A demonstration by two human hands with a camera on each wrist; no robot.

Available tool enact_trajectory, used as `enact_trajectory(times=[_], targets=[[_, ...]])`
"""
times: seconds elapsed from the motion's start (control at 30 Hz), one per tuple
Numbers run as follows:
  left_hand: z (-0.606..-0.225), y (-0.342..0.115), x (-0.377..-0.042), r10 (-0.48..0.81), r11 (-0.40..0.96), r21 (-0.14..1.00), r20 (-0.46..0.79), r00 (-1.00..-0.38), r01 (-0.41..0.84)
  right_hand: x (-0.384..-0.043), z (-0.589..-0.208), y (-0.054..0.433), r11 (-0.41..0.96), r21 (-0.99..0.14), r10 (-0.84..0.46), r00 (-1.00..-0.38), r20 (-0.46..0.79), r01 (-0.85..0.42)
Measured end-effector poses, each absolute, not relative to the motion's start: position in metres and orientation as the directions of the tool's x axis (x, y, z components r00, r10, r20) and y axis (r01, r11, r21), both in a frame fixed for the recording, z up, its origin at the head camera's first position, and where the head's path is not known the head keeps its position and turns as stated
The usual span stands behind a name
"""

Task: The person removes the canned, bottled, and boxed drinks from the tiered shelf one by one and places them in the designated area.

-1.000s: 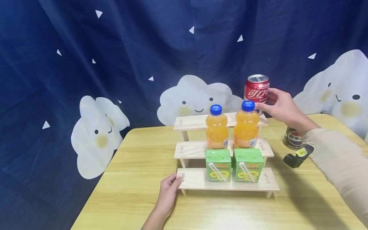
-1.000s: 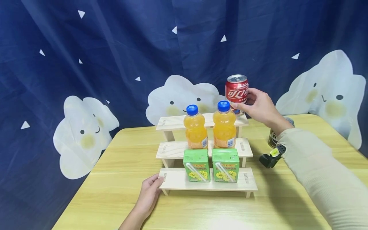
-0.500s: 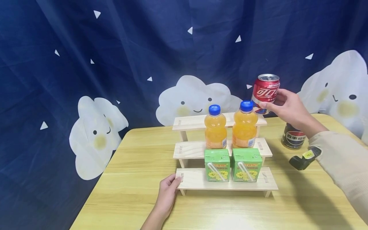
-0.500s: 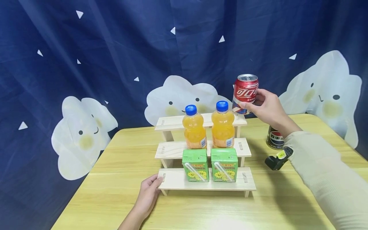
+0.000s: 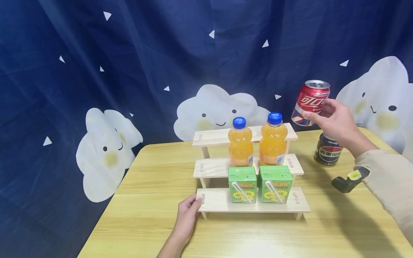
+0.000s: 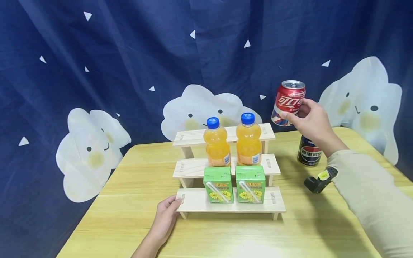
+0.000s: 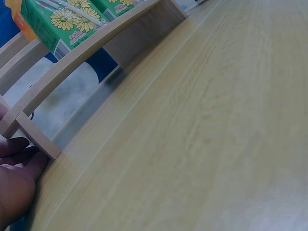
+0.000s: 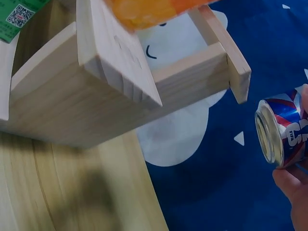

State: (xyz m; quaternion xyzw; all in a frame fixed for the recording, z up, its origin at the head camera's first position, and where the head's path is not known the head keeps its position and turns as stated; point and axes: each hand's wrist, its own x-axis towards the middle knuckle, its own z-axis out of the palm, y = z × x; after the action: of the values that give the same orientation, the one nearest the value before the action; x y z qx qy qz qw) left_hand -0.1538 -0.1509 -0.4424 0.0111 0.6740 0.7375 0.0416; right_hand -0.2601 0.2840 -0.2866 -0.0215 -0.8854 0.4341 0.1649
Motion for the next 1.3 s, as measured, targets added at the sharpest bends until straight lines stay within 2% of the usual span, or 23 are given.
enact_trajectory(times=[0.23, 0.47, 0.67, 1.07, 1.3], targets=[[-0.443, -0.151, -0.155, 0.082, -0.093, 0.995, -0.036, -0.996, -0.044, -0.258, -0.294, 0.301, 0.576, -0.811, 0.249, -0.921, 0.300, -0.108], [-0.444, -0.151, -0.154, 0.074, -0.104, 0.993, -0.042, -0.996, -0.050, -0.256, -0.304, 0.319, 0.552, -0.832, 0.338, -0.900, 0.274, -0.046], [-0.443, -0.151, -0.153, 0.069, -0.109, 0.993, -0.047, -0.997, -0.054, -0.254, -0.313, 0.333, 0.484, -0.873, 0.400, -0.869, 0.291, -0.070], [-0.442, -0.151, -0.152, 0.066, -0.099, 0.993, -0.057, -0.996, -0.063, -0.250, -0.328, 0.354, 0.486, -0.873, 0.506, -0.824, 0.256, 0.027], [-0.442, -0.150, -0.154, 0.066, -0.098, 0.993, -0.054, -0.996, -0.060, -0.245, -0.333, 0.363, 0.459, -0.888, 0.526, -0.812, 0.253, 0.020]])
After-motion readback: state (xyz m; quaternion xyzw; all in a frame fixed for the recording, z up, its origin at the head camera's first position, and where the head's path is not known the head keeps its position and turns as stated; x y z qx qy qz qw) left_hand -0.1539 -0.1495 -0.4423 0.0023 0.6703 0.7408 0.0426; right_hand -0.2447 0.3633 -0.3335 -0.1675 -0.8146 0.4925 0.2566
